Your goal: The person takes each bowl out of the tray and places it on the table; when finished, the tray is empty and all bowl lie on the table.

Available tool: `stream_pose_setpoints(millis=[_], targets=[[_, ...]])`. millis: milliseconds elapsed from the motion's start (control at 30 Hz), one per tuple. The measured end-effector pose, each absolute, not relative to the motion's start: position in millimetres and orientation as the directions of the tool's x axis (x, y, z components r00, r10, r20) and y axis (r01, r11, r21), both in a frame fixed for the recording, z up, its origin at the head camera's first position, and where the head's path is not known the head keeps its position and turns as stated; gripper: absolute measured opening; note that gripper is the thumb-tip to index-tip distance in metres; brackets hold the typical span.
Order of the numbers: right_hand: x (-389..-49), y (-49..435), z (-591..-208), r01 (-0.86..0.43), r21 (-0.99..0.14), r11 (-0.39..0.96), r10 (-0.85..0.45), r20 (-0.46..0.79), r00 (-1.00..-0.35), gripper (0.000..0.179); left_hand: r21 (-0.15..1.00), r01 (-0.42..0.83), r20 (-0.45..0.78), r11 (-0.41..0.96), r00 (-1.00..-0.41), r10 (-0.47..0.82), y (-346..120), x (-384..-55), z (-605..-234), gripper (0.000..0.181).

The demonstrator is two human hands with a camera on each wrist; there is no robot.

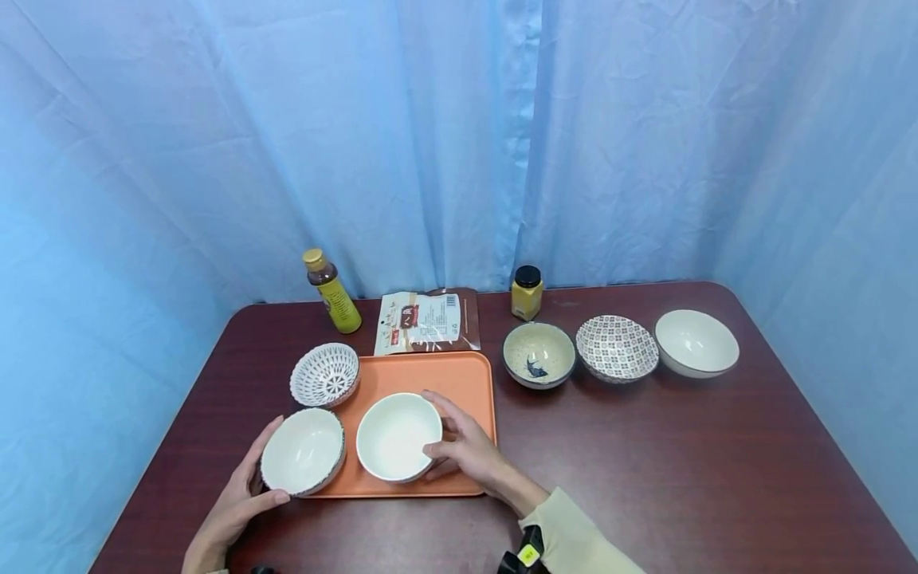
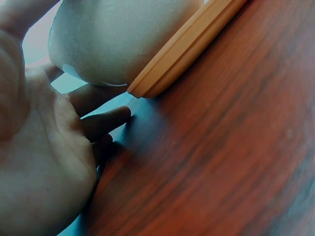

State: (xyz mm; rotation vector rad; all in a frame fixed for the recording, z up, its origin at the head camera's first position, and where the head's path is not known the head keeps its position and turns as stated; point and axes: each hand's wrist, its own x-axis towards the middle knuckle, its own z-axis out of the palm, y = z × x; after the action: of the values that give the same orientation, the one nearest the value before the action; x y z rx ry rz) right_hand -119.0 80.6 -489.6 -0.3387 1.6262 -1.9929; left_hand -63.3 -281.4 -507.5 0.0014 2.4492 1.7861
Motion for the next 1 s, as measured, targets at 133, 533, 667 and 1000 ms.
stream_pose_setpoints(millis=[133, 533, 667, 1000], targets=[[-120.1, 91.8, -484.1, 0.233, -0.961, -0.150, -0.531, -0.120, -0.839, 0.083, 0.947, -0.082, -0.105, 0.310, -0.993, 0.059, -280.9, -63.3, -506.1, 0.101], [-117.4, 133.8, -474.2, 0.172, -0.966, -0.193, -0.463, -0.064, -0.884, 0.082, 0.947, -0.074, -0.098, 0.312, -0.993, 0.064, -281.6, -63.8, -507.4, 0.102], [-113.7, 145.3, -473.2, 0.171, -0.967, -0.186, -0.451, -0.071, -0.890, 0.081, 0.950, -0.073, -0.096, 0.304, -0.994, 0.061, -282.1, -63.3, -507.4, 0.102], [-101.1, 175.5, -477.0, 0.127, -0.974, -0.187, -0.438, -0.033, -0.898, 0.078, 0.954, -0.057, -0.081, 0.294, -0.994, 0.071, -282.7, -63.2, -508.5, 0.102]])
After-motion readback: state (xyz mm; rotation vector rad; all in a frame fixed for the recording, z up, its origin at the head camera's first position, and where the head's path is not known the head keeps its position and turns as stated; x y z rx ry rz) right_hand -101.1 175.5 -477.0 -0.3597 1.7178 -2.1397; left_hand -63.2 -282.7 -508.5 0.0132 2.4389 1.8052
